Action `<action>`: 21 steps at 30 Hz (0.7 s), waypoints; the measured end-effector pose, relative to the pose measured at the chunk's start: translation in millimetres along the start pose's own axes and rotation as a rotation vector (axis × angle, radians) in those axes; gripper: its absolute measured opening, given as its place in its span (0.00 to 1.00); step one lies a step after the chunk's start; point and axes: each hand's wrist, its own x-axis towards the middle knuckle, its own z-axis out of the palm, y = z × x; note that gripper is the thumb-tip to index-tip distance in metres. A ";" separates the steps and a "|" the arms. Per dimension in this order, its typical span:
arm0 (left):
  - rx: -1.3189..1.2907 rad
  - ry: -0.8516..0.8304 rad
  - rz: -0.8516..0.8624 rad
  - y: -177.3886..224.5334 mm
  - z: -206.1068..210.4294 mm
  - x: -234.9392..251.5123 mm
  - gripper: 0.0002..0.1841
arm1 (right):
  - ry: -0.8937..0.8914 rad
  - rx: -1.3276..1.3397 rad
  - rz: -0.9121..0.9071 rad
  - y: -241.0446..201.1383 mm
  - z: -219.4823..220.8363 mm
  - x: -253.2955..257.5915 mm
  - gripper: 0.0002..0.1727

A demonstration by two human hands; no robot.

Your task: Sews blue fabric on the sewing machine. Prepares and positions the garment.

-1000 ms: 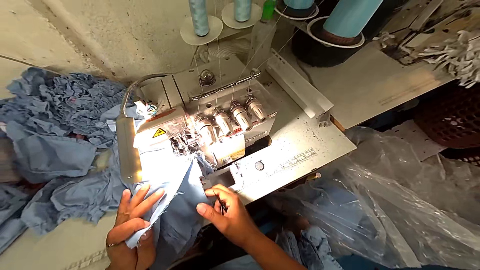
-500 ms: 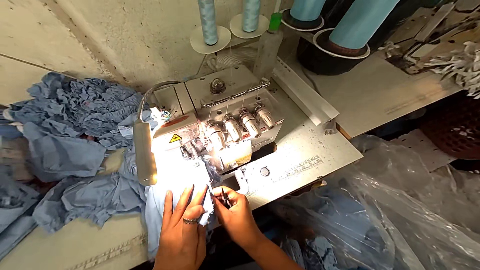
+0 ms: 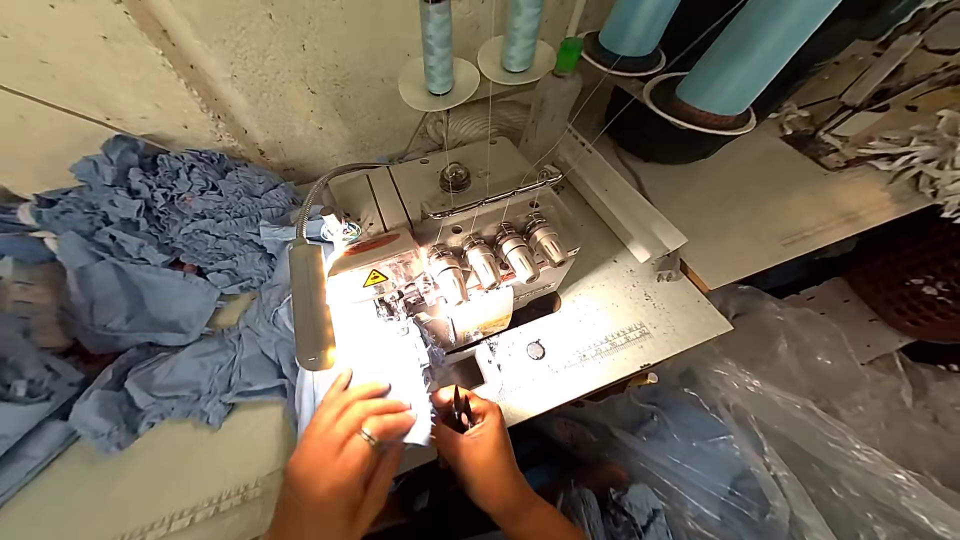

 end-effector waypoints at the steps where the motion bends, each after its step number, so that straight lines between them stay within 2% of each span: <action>1: 0.053 0.007 0.058 -1.5 8.1 -8.3 0.10 | 0.010 0.005 0.003 -0.1 -0.6 -1.3 0.06; 4: 0.118 0.043 0.113 -9.0 21.7 -23.7 0.10 | 0.026 0.022 0.041 -0.1 -3.8 -4.0 0.08; 11: 0.137 0.070 0.097 -8.3 25.9 -25.2 0.09 | -0.004 -0.007 0.086 3.6 -10.8 -12.3 0.04; 21: 0.246 0.065 0.149 -4.4 28.3 -28.1 0.10 | -0.109 -0.045 -0.119 8.5 -17.8 -9.9 0.10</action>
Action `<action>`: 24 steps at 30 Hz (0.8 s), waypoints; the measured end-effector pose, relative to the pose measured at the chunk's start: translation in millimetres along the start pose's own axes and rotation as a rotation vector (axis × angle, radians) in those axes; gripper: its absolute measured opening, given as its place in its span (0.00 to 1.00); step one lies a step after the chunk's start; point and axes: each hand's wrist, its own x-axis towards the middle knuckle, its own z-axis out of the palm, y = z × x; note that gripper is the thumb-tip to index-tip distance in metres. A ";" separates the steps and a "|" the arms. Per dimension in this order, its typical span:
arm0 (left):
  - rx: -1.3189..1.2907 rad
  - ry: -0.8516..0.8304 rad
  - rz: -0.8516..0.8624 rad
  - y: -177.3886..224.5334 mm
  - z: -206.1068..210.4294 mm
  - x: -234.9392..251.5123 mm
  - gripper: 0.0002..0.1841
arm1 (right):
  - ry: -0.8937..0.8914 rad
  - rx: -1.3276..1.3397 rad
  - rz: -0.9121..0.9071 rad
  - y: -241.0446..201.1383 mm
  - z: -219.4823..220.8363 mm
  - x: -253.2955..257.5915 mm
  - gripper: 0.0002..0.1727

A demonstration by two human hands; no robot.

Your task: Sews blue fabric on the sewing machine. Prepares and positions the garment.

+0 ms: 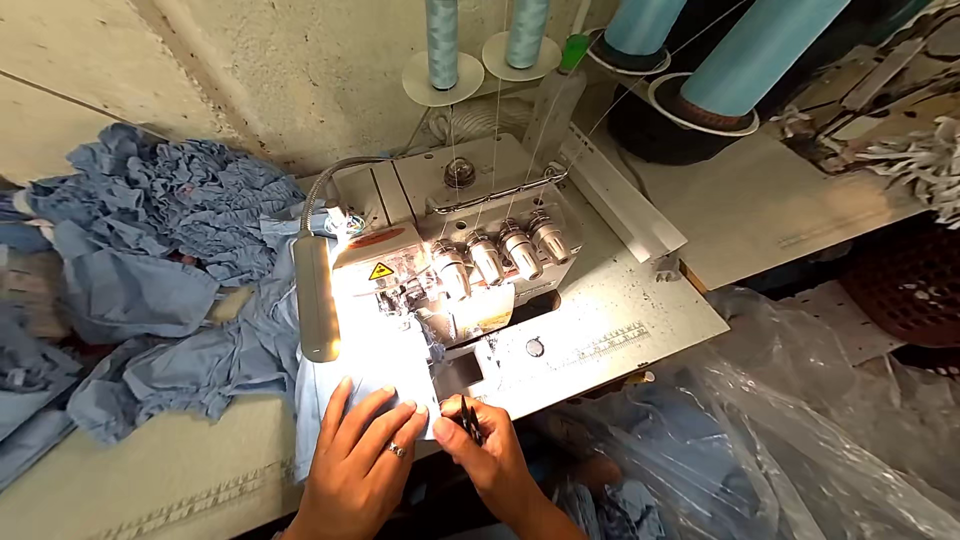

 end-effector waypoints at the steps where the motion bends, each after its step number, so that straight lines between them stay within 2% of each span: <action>1: 0.046 -0.007 -0.004 1.3 0.3 -0.7 0.10 | 0.031 -0.013 -0.012 1.0 1.7 0.1 0.10; 4: 0.176 -0.006 -0.018 -3.1 2.1 -3.1 0.14 | 0.086 -0.074 -0.044 0.8 4.1 -2.6 0.07; 10: 0.191 -0.044 0.015 -14.2 -8.8 3.3 0.19 | 0.122 -0.093 -0.084 -1.8 3.8 6.0 0.05; 15: 0.136 -0.064 -0.026 -35.5 -10.7 32.6 0.21 | 0.130 -0.120 -0.035 -8.7 11.6 43.8 0.07; 17: 0.100 -0.080 -0.064 -47.4 -10.1 44.8 0.22 | 0.169 -0.153 -0.031 -6.1 14.2 62.3 0.11; 20: 0.054 -0.129 -0.130 -62.0 -9.4 58.6 0.21 | 0.247 -0.208 -0.036 -2.0 16.4 75.2 0.18; 24: -0.011 -0.073 -0.266 -67.1 -13.4 82.3 0.14 | 0.269 -0.267 -0.104 1.6 16.0 67.2 0.17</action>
